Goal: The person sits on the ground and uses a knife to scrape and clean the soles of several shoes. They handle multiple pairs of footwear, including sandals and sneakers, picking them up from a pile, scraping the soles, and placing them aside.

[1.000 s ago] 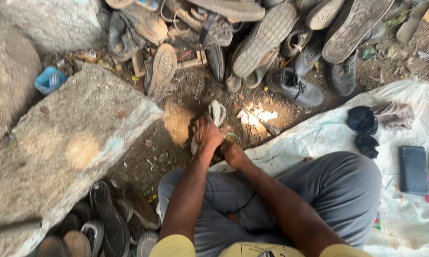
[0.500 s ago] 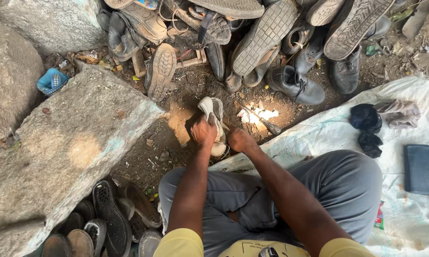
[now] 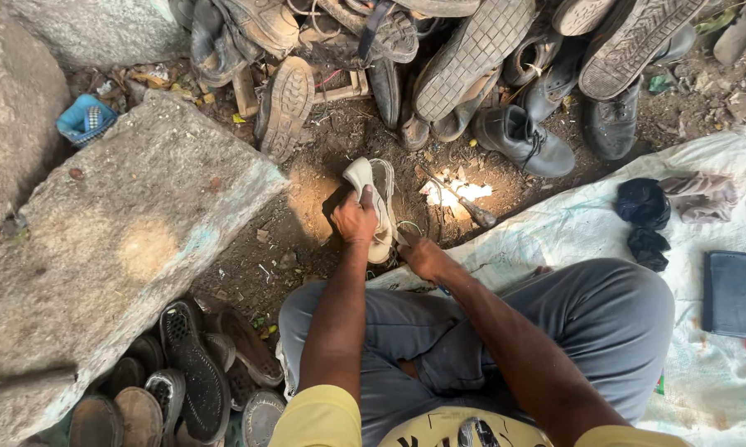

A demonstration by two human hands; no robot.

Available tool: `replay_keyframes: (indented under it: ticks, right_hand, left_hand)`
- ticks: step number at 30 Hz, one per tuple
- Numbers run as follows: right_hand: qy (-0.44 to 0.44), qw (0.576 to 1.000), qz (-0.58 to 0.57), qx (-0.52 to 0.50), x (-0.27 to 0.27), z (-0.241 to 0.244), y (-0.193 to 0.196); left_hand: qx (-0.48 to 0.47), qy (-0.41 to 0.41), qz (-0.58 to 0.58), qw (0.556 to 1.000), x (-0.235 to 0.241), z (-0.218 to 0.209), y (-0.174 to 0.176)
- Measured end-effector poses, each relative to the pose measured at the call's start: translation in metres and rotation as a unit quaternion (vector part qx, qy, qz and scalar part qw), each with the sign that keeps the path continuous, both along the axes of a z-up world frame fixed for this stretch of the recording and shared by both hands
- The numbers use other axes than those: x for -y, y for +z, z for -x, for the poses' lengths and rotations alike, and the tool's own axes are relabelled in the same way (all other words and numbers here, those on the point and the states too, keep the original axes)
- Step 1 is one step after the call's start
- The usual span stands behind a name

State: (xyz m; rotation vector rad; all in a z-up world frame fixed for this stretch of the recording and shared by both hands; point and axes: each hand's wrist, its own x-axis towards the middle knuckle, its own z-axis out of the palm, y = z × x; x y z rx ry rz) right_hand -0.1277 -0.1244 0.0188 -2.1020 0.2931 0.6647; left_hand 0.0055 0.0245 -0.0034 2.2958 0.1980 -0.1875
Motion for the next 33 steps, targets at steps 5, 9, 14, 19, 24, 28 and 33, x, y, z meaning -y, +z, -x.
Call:
replay_keyframes:
  ticks: [5,9,14,19,24,28,33]
  right_hand:
    - [-0.099,0.982,-0.087,-0.132,-0.012,-0.038,0.044]
    - [-0.173,0.952,-0.143,-0.207,-0.027,0.008,0.078]
    - [-0.207,0.921,-0.176,-0.277,-0.027,0.004,0.076]
    - [-0.245,0.904,-0.226,-0.267,-0.041,0.004,0.077]
    - [-0.247,0.903,-0.231,-0.263,-0.051,0.026,0.097]
    - [-0.24,0.908,-0.228,-0.257,-0.045,-0.003,0.09]
    - [-0.247,0.913,-0.212,-0.245,-0.061,0.019,0.108]
  left_hand:
    - [0.087,-0.047,-0.114,0.989,0.002,0.0,-0.019]
    - [-0.016,-0.014,-0.044,0.999,0.012,0.006,0.003]
    - [-0.051,-0.002,-0.056,0.997,0.011,-0.001,0.017]
    - [0.051,-0.02,-0.115,0.992,0.01,0.004,0.0]
    - [0.048,0.005,-0.083,0.995,0.011,0.002,-0.011]
    - [0.081,0.068,-0.093,0.99,0.016,0.009,-0.023]
    - [0.118,0.135,-0.107,0.978,0.028,-0.007,-0.029]
